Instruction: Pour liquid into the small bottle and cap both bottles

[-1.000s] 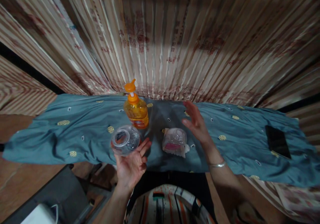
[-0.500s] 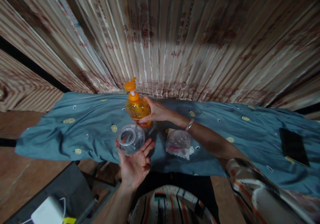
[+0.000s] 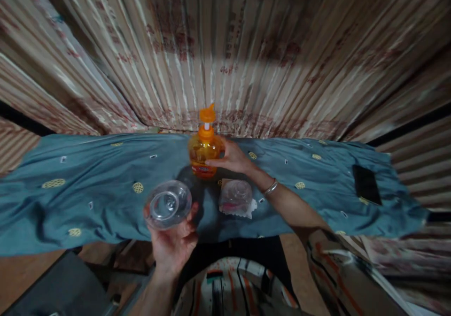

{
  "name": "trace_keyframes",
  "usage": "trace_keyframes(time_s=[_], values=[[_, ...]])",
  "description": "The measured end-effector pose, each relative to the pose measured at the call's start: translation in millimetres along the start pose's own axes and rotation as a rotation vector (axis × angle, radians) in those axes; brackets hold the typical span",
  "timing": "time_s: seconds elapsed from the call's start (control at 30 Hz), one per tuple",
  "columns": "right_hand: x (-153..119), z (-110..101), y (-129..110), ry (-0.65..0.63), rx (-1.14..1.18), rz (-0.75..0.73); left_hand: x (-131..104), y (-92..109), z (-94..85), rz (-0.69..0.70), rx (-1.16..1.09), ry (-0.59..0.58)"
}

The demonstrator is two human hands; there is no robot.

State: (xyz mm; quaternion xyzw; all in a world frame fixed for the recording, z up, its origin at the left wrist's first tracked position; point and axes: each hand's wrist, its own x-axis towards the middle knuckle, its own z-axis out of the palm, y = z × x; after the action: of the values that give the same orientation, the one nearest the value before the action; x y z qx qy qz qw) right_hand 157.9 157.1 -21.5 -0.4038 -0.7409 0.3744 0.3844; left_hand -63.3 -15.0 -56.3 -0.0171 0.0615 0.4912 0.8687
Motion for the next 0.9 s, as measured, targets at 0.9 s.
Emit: trace_keyframes(time_s=[0.9], values=[[-135, -213, 51, 0.444, 0.225, 0.338, 18, -5, 36.7, 0.136, 0.025, 0.310]])
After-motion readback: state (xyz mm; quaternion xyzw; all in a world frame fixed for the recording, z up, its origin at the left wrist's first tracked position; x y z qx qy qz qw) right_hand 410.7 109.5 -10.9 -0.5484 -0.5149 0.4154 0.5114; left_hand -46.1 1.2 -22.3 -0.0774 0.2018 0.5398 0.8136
